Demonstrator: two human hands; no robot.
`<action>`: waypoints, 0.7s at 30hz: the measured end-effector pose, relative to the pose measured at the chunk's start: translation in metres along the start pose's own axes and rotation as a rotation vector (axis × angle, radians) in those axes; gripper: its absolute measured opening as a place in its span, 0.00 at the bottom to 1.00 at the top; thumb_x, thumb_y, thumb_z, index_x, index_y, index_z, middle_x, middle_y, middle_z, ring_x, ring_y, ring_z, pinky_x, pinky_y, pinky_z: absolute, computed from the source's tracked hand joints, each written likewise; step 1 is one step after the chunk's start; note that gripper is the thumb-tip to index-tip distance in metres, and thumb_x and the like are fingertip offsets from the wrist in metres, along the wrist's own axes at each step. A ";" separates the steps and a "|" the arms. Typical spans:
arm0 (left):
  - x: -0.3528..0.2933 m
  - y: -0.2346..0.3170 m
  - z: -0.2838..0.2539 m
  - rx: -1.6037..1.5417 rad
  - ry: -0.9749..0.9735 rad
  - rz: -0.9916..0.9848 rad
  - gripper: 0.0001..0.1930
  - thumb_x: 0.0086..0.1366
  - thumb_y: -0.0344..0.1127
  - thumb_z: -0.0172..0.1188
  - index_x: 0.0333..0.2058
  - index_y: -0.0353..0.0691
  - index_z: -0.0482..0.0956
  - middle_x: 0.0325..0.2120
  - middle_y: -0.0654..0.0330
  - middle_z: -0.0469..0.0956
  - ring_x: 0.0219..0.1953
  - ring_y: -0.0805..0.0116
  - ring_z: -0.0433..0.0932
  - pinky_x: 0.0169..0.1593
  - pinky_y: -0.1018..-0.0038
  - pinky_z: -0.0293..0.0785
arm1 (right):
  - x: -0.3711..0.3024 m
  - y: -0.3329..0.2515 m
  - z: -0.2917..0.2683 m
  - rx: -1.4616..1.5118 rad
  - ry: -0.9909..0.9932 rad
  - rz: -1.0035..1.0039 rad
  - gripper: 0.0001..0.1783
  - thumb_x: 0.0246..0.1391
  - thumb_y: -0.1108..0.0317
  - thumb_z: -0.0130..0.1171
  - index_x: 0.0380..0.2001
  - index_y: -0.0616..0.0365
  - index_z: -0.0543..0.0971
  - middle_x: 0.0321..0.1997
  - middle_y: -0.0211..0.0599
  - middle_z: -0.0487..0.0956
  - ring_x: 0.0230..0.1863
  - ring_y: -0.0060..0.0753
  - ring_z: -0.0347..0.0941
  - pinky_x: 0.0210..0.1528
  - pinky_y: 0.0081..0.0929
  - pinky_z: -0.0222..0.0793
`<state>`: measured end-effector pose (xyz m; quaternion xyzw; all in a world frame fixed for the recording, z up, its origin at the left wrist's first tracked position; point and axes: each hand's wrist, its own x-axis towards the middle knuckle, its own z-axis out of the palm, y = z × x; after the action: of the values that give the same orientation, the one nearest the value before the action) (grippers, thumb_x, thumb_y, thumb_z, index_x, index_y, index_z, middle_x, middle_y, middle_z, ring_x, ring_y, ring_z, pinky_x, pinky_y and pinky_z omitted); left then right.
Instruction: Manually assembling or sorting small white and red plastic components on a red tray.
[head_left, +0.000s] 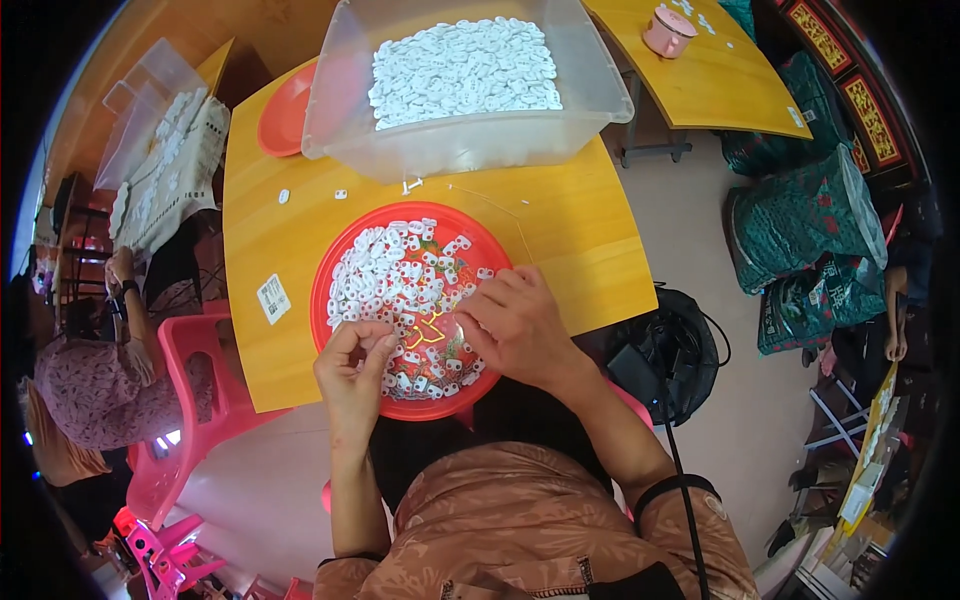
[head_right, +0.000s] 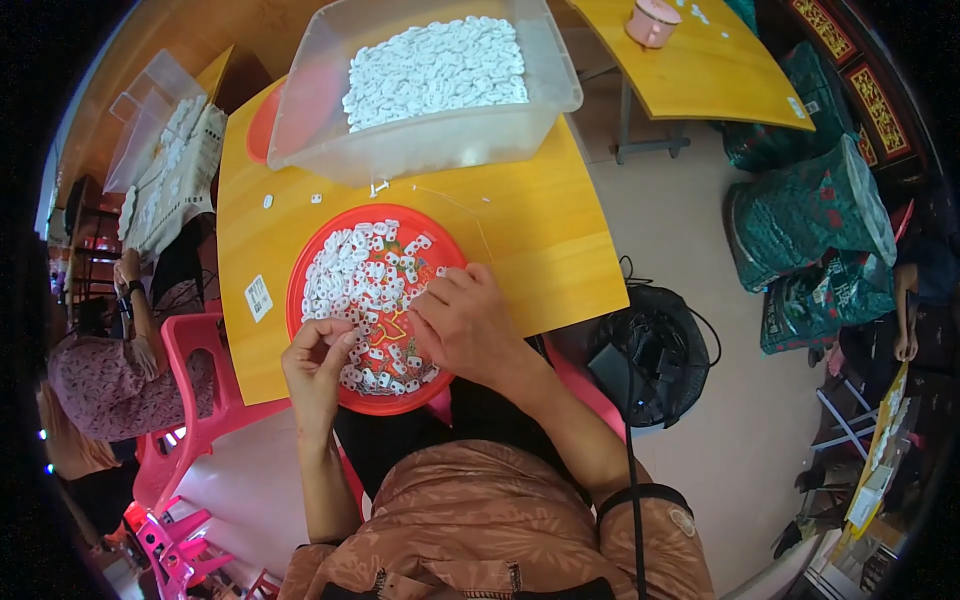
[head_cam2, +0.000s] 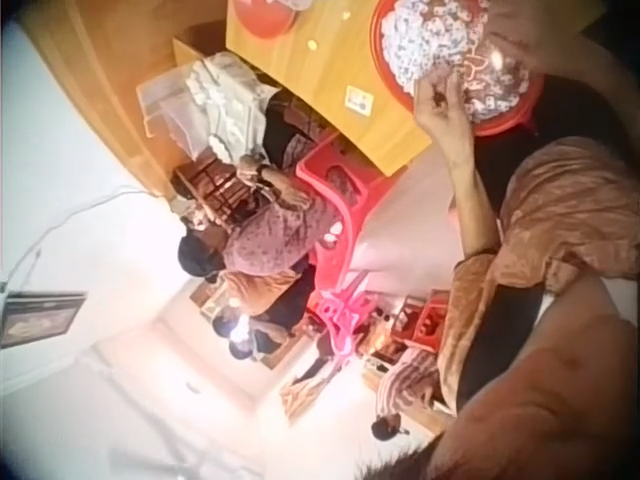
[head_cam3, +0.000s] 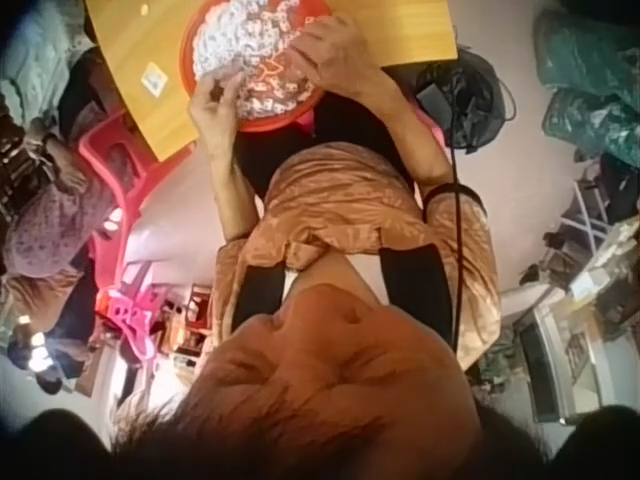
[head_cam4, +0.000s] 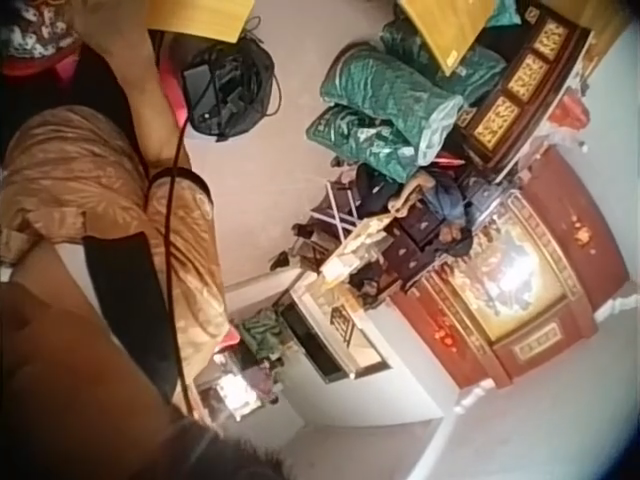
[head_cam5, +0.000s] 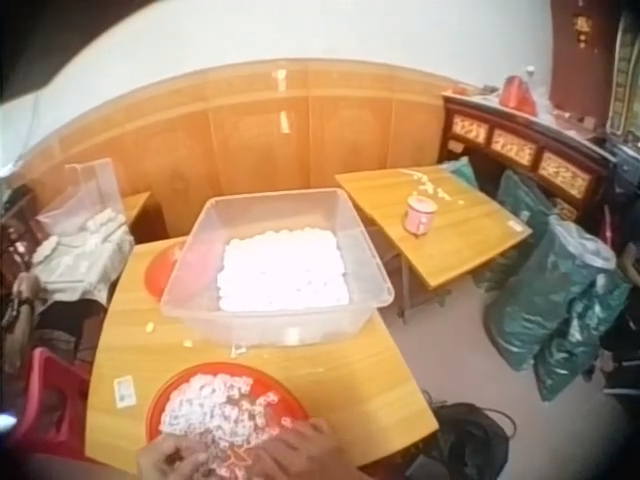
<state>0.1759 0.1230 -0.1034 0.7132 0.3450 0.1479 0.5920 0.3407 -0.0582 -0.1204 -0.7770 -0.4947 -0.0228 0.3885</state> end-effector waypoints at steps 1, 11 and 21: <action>0.000 0.001 0.000 -0.002 -0.001 0.000 0.04 0.65 0.22 0.68 0.38 0.31 0.85 0.31 0.64 0.80 0.31 0.79 0.75 0.36 0.80 0.72 | -0.001 -0.002 0.001 -0.003 -0.001 0.000 0.06 0.53 0.65 0.69 0.33 0.52 0.83 0.34 0.31 0.79 0.40 0.36 0.76 0.49 0.42 0.66; 0.001 0.020 0.015 0.356 -0.026 0.224 0.04 0.66 0.24 0.67 0.39 0.34 0.85 0.29 0.60 0.77 0.27 0.70 0.76 0.33 0.74 0.72 | -0.004 0.000 0.005 0.001 0.063 0.041 0.08 0.53 0.74 0.67 0.38 0.54 0.84 0.37 0.36 0.81 0.42 0.42 0.78 0.51 0.40 0.69; 0.015 0.017 0.044 0.835 -0.077 0.477 0.04 0.64 0.28 0.67 0.35 0.37 0.82 0.32 0.51 0.80 0.32 0.49 0.82 0.34 0.60 0.77 | -0.002 -0.002 0.004 0.031 0.099 0.045 0.07 0.55 0.71 0.69 0.38 0.55 0.82 0.36 0.37 0.80 0.41 0.43 0.78 0.50 0.41 0.69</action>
<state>0.2193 0.0989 -0.1012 0.9541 0.1793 0.1020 0.2171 0.3362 -0.0567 -0.1231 -0.7798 -0.4576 -0.0446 0.4250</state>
